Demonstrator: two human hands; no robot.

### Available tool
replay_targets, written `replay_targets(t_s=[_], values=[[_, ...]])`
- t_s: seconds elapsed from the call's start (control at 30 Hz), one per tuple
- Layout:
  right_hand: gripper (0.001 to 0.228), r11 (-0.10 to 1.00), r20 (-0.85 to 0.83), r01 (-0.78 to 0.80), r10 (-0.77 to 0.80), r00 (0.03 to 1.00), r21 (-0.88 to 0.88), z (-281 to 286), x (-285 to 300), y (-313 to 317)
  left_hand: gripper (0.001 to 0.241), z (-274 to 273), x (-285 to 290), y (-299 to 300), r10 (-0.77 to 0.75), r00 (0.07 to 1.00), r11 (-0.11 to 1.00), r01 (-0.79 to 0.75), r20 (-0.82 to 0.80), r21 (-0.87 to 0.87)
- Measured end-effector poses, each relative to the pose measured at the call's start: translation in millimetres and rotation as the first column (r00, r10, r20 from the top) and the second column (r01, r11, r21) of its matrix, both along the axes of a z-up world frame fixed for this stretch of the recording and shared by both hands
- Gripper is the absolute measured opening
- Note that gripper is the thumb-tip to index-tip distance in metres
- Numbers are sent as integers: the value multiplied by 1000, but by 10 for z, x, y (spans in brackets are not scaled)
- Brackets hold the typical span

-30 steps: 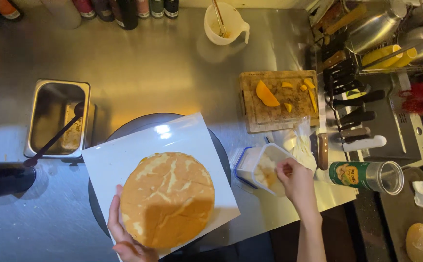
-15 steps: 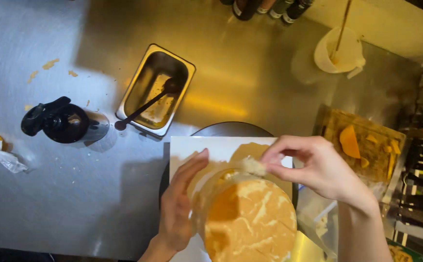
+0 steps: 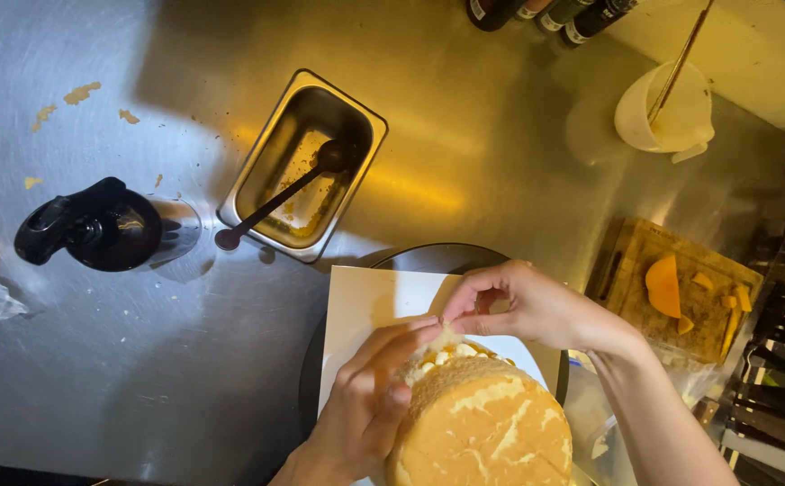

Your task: The person assembles a layered cake on a turntable, scooping cream from a container and spreading it between sponge layers by hand, then rotating and pressing the stacked layers to align them. They carry a knife to the sink, wash it, and return to smooth the cream around the cake's side.

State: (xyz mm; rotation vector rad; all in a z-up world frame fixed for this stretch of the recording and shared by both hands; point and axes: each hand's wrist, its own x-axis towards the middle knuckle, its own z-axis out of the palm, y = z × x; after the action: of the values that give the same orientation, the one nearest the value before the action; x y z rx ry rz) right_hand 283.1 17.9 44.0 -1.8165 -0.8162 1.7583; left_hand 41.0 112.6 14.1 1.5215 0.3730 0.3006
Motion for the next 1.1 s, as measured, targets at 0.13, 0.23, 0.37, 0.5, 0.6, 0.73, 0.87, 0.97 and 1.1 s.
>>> replay_targets(t_s=[0.13,0.23,0.37,0.5,0.6,0.73,0.87,0.97,1.1], values=[[13,999,2,26,-26,1000,-30,30,-12,-66,78,-19,50,50,-92,995,995,93,-47,33],[18,998,67,-6,9,998,-59,54,-29,-162,86,-40,69,46,-144,985,987,149,-90,58],[30,997,14,80,-80,997,19,63,-59,-357,89,-61,55,27,-116,992,991,118,-41,56],[35,982,69,111,-122,990,151,110,-140,-474,100,-67,-6,32,-123,992,992,124,-26,34],[38,959,63,113,-134,989,261,131,-196,-482,109,-72,-44,18,-108,994,994,108,-35,-1],[43,966,22,166,-174,985,200,91,-225,-483,112,-20,-33,35,-104,991,994,101,-88,-34],[47,951,-92,265,-253,963,158,60,-261,-411,101,23,-29,33,-115,985,993,109,-127,-52],[50,945,-108,252,-234,966,206,66,-273,-364,92,36,-50,8,-112,982,993,104,-152,-62],[55,951,24,119,-131,991,287,134,-295,-346,89,24,-139,-14,-107,986,994,105,-127,-24]])
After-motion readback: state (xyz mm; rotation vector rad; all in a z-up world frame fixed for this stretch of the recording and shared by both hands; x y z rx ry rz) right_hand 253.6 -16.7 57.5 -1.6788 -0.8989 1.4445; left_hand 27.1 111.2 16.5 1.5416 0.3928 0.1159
